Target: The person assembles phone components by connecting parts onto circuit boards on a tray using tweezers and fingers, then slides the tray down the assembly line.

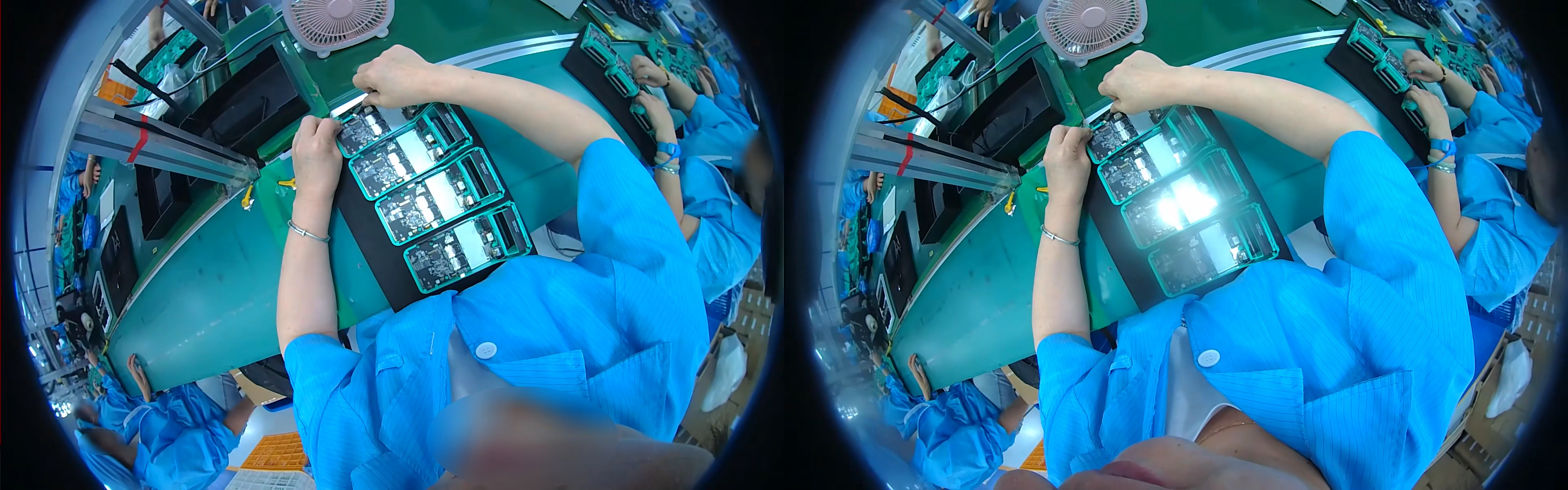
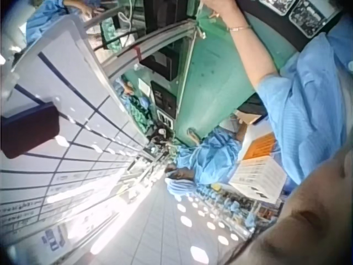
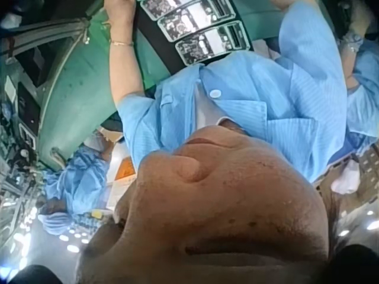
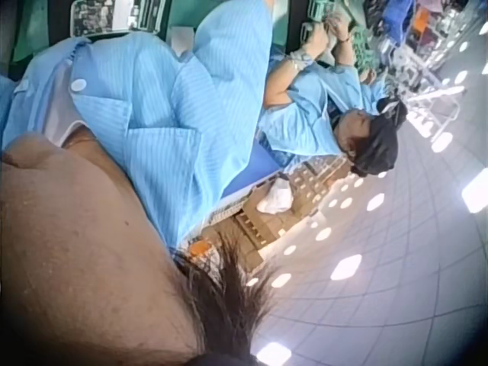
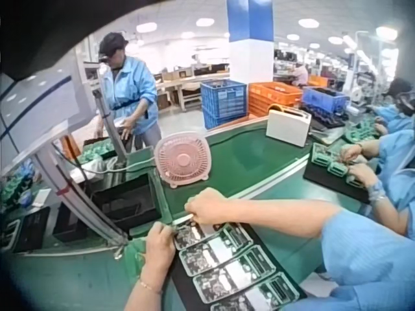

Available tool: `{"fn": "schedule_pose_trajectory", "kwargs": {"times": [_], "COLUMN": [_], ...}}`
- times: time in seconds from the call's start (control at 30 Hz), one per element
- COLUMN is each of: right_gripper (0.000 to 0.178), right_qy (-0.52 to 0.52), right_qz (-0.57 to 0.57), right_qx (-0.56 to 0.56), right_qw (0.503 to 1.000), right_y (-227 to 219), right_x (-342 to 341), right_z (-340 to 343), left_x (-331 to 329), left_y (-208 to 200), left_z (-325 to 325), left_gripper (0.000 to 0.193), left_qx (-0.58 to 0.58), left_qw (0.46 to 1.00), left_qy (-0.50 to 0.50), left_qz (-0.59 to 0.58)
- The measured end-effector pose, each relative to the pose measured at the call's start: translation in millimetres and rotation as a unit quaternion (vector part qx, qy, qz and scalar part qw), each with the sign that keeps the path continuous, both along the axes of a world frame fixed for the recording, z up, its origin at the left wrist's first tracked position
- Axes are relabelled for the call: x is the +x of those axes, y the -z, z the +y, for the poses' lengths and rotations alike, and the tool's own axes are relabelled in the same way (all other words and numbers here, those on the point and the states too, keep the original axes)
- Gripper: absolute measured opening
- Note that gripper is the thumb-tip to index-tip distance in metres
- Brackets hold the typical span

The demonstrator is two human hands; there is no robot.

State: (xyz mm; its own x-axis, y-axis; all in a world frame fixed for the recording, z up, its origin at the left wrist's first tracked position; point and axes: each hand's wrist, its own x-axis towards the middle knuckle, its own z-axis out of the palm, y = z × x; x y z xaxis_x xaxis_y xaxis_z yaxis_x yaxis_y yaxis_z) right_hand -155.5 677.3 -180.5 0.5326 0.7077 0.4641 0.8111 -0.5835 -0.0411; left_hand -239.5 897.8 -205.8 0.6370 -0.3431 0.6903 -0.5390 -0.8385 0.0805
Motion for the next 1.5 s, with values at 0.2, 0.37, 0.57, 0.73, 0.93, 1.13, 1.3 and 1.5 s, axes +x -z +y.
{"fn": "schedule_pose_trajectory", "kwargs": {"times": [0.2, 0.37, 0.57, 0.73, 0.93, 1.13, 1.3, 1.5], "right_gripper": [0.020, 0.020, 0.018, 0.017, 0.018, 0.023, 0.028, 0.033], "right_qy": [0.005, 0.004, 0.012, 0.012, 0.008, 0.004, -0.017, -0.008], "right_qz": [-0.013, -0.011, -0.001, 0.015, 0.035, 0.029, 0.054, 0.105], "right_qx": [0.006, -0.001, -0.014, -0.022, -0.033, -0.040, 0.036, -0.006], "right_qw": [1.000, 1.000, 1.000, 1.000, 0.999, 0.999, 0.998, 0.994], "right_y": [-3, -8, -12, -16, -27, -48, -67, -73], "right_x": [-3, -5, -6, -8, -14, -22, -68, -91], "right_z": [1, 0, 0, -2, -3, -7, -39, -40], "left_x": [-3, -5, -5, -5, -3, -10, -71, -92], "left_y": [-5, -8, -11, -13, -26, -52, -61, -59], "left_z": [-1, -3, -2, -4, -1, 2, -18, -30], "left_gripper": [0.008, 0.009, 0.010, 0.011, 0.011, 0.009, 0.009, 0.009], "left_qx": [-0.001, -0.004, -0.002, -0.004, 0.012, 0.007, -0.120, -0.135], "left_qw": [1.000, 1.000, 1.000, 1.000, 0.998, 0.990, 0.987, 0.985], "left_qy": [-0.001, 0.000, 0.012, 0.017, 0.020, 0.080, 0.048, 0.030], "left_qz": [0.002, 0.004, 0.007, 0.012, 0.051, 0.116, 0.099, 0.102]}}
